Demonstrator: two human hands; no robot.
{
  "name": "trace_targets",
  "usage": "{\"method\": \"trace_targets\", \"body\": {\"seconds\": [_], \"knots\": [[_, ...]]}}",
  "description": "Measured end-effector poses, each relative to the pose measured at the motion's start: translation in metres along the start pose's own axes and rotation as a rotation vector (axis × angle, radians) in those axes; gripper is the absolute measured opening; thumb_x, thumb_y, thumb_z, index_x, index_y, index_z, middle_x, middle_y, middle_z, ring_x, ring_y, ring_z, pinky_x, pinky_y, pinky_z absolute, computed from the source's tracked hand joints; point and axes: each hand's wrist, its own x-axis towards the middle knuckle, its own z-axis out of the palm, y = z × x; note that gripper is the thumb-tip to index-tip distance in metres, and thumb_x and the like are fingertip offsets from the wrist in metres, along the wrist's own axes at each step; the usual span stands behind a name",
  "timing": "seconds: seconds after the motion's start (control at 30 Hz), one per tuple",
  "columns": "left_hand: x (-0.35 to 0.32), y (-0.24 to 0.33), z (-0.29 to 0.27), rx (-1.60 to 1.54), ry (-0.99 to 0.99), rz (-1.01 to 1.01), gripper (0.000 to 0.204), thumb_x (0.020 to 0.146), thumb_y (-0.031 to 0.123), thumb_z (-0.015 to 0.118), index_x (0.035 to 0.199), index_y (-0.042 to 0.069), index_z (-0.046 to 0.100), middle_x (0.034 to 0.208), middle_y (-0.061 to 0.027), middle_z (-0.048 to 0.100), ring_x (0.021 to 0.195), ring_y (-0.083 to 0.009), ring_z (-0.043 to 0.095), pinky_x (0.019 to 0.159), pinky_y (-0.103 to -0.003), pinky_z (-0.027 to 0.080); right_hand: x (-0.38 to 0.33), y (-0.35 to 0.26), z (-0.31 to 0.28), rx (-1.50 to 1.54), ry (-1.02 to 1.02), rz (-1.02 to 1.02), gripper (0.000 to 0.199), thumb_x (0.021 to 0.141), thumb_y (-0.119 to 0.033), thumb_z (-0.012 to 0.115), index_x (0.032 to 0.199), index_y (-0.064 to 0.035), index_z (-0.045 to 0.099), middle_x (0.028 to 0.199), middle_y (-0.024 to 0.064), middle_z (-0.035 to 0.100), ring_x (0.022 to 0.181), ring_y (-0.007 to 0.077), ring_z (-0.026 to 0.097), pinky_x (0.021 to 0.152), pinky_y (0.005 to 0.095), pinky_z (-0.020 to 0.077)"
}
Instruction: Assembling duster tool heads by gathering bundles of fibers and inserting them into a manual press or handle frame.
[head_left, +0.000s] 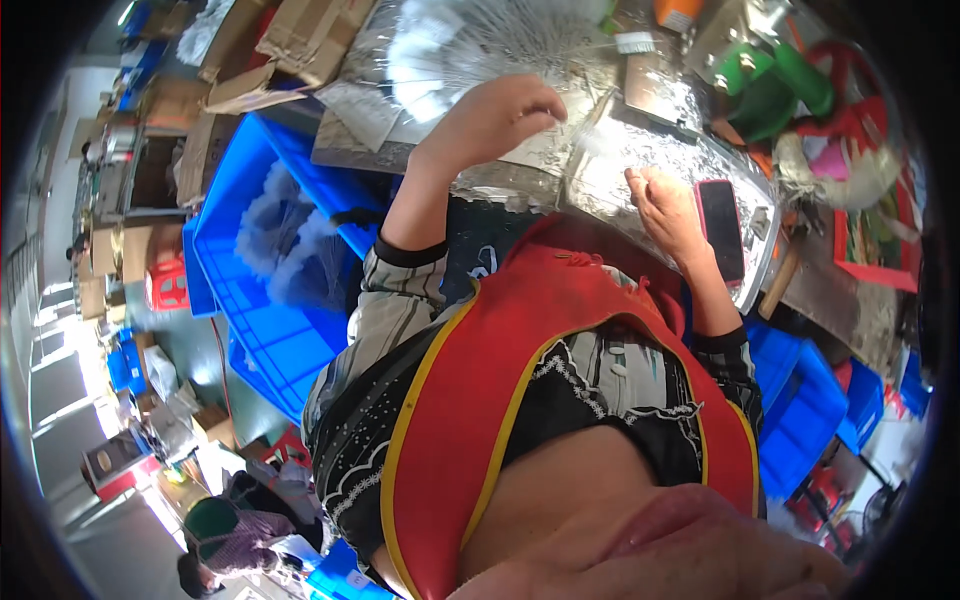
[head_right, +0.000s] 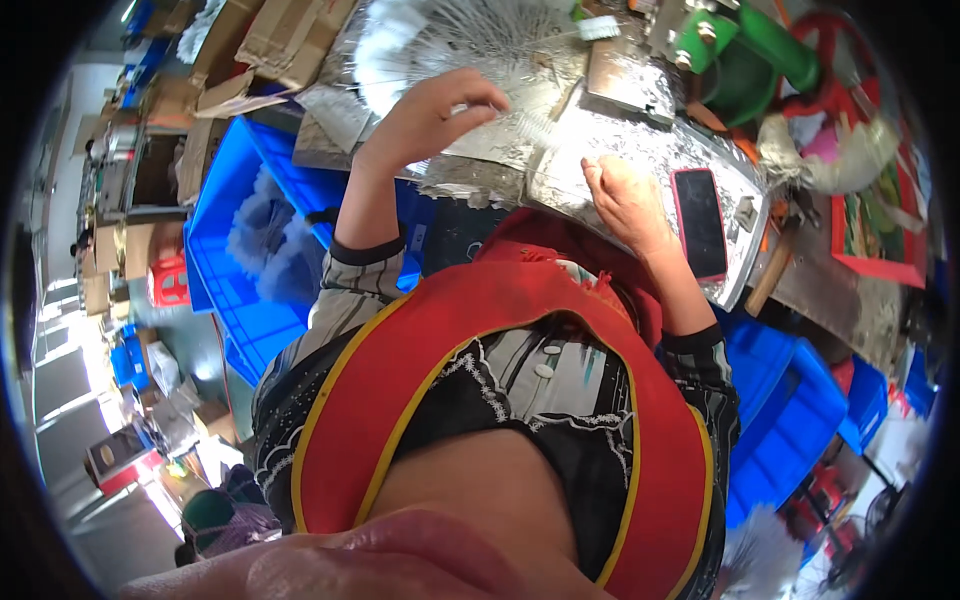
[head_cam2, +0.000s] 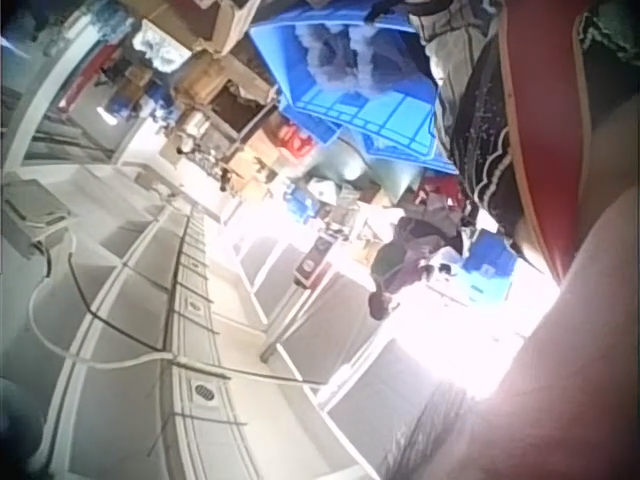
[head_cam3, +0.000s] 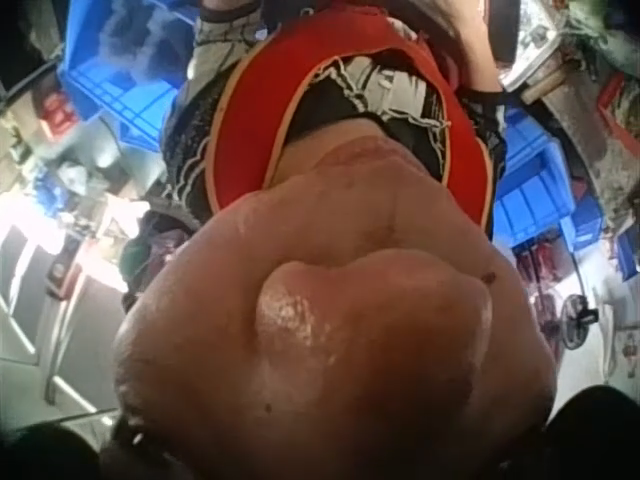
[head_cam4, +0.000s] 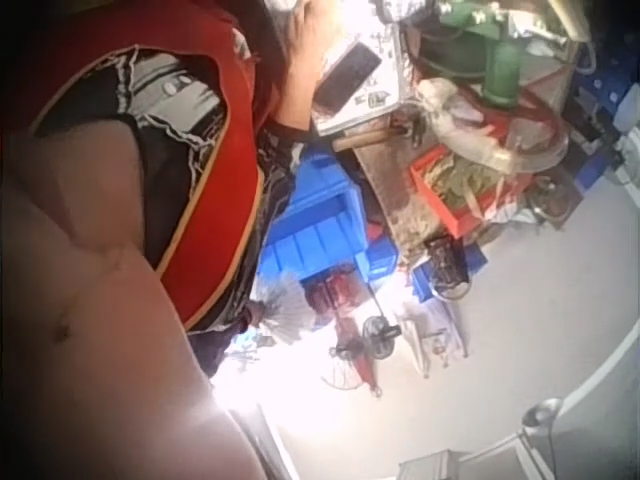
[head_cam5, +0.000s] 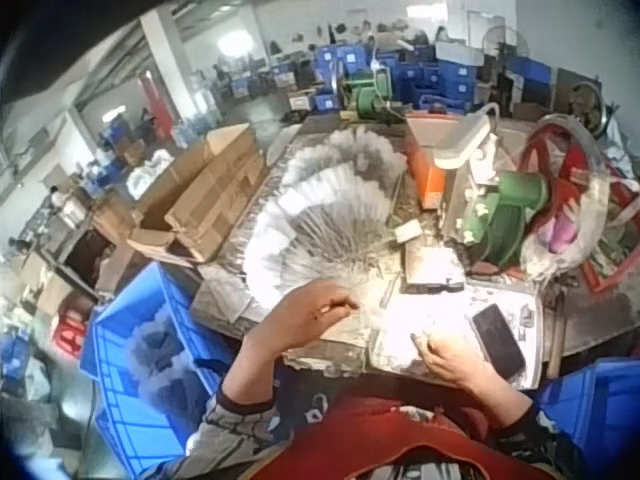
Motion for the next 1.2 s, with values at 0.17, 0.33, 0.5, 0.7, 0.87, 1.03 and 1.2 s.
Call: {"method": "trace_targets", "body": {"seconds": [0.17,0.33,0.5,0.7,0.87,1.03,1.2], "knots": [[-0.043,-0.026,0.004,-0.710,0.383,-0.541,0.018,0.077,0.010,0.054,0.093,0.002,0.057,0.085,-0.0043,0.056,0.072,-0.0092,0.051,0.068,-0.022,0.041,0.061,0.009,0.008,0.145,0.040,0.043,0.034,0.084,-0.026,0.041,0.064,0.0015,0.049,0.053,0.0168,0.045,0.048,0.0289,0.045,0.049,0.0351,0.0357],[-0.057,-0.048,0.081,-1.903,0.560,-0.553,0.026,0.078,0.007,0.050,0.102,-0.004,0.046,0.088,-0.0096,0.054,0.080,-0.0190,0.051,0.076,-0.032,0.042,0.144,-0.025,0.023,0.033,-0.070,0.040,0.039,0.078,-0.031,0.045,0.061,0.0032,0.049,0.070,0.0178,0.051,0.069,0.0311,0.052,0.057,0.0388,0.0400],[-0.052,-0.068,0.120,-2.075,0.801,-0.713,0.027,0.078,0.003,0.047,0.104,-0.001,0.041,0.097,-0.0125,0.049,0.089,-0.0234,0.049,0.080,-0.034,0.041,0.201,-0.030,0.100,-0.207,0.028,-0.491,0.034,0.066,-0.033,0.058,0.066,0.0014,0.056,0.082,0.0166,0.052,0.076,0.0311,0.052,0.067,0.0361,0.0429],[-0.049,-0.072,0.116,-2.018,0.953,-0.646,0.026,0.077,0.002,0.048,0.102,0.000,0.040,0.100,-0.0140,0.047,0.093,-0.0245,0.048,0.081,-0.034,0.041,0.207,-0.035,0.145,-0.445,-0.071,-0.552,0.025,0.059,-0.024,0.063,0.071,-0.0028,0.061,0.087,0.0157,0.051,0.079,0.0302,0.053,0.067,0.0383,0.0456],[-0.040,-0.084,0.112,-1.977,1.034,-0.711,0.030,0.077,0.006,0.051,0.103,-0.001,0.039,0.104,-0.0148,0.043,0.096,-0.0255,0.044,0.081,-0.036,0.040,0.215,-0.031,0.153,-0.393,-0.039,-0.383,0.015,0.060,-0.015,0.057,0.071,-0.0048,0.061,0.083,0.0163,0.054,0.080,0.0296,0.055,0.062,0.0364,0.0467],[-0.027,-0.091,0.105,-1.905,1.098,-0.665,0.034,0.078,0.011,0.052,0.106,-0.001,0.038,0.106,-0.0127,0.043,0.097,-0.0250,0.044,0.084,-0.035,0.039,0.235,-0.014,0.143,-0.295,-0.051,-0.329,0.018,0.062,-0.018,0.054,0.072,-0.0043,0.060,0.076,0.0143,0.057,0.077,0.0299,0.055,0.063,0.0382,0.0457],[0.006,-0.102,0.079,-1.690,1.222,-0.779,0.037,0.078,0.016,0.054,0.110,0.001,0.040,0.110,-0.0100,0.044,0.101,-0.0209,0.043,0.083,-0.035,0.038,0.232,-0.026,0.121,-0.078,-0.107,-0.138,0.019,0.061,-0.021,0.053,0.072,-0.0060,0.059,0.075,0.0135,0.057,0.075,0.0313,0.054,0.062,0.0399,0.0441]]}}
